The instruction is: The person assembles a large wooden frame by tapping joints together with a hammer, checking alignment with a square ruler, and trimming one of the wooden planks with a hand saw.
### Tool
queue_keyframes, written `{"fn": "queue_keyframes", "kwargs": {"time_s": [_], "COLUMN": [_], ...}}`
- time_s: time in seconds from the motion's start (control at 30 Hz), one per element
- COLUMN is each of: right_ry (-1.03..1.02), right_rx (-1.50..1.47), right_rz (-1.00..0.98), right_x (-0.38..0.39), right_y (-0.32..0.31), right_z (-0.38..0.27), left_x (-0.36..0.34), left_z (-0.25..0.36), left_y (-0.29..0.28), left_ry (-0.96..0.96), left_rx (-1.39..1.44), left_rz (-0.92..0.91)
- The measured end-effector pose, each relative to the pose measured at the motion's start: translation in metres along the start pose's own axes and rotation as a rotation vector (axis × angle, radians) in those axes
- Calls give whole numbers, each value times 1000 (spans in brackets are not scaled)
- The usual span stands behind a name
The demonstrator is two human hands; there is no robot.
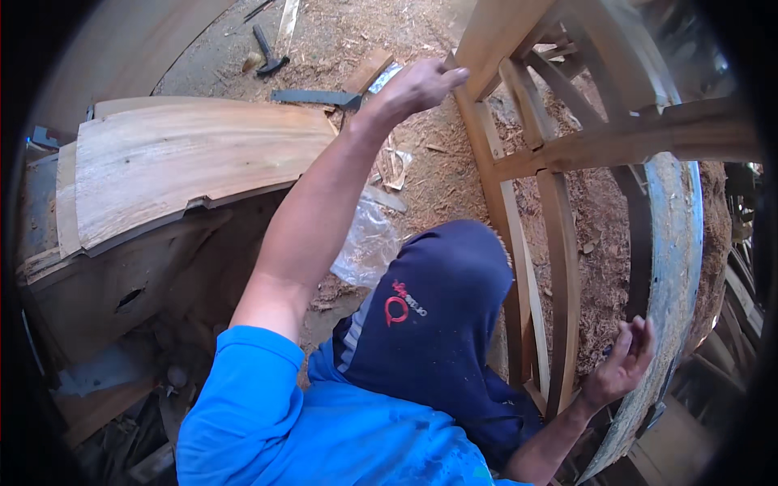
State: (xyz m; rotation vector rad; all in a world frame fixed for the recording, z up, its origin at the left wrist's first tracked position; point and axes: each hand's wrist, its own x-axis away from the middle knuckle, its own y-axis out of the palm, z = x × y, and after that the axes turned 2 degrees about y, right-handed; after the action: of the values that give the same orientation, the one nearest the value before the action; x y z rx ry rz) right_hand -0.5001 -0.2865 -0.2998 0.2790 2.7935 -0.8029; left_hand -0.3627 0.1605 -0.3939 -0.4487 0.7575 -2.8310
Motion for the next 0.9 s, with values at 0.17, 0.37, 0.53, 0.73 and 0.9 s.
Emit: {"fn": "queue_keyframes", "kwargs": {"time_s": [0.17,0.37,0.53,0.73,0.9], "right_ry": [-216,-341,-160,202,398], "right_rx": [453,845,944,794,873], "right_rz": [-263,125,13,8,134], "right_x": [49,-38,-102,-107,-131], "right_y": [-26,-65,-130,-200,-234], "right_z": [24,20,42,127,153], "left_x": [61,-39,-130,-169,-199], "left_z": [-166,-210,-258,-354,-466], "left_y": [41,-27,-144,-222,-266], "left_ry": [-158,-271,-413,-567,-595], "left_rx": [-362,-398,-629,-852,-877], "left_rz": [-143,311,477,325,371]}}
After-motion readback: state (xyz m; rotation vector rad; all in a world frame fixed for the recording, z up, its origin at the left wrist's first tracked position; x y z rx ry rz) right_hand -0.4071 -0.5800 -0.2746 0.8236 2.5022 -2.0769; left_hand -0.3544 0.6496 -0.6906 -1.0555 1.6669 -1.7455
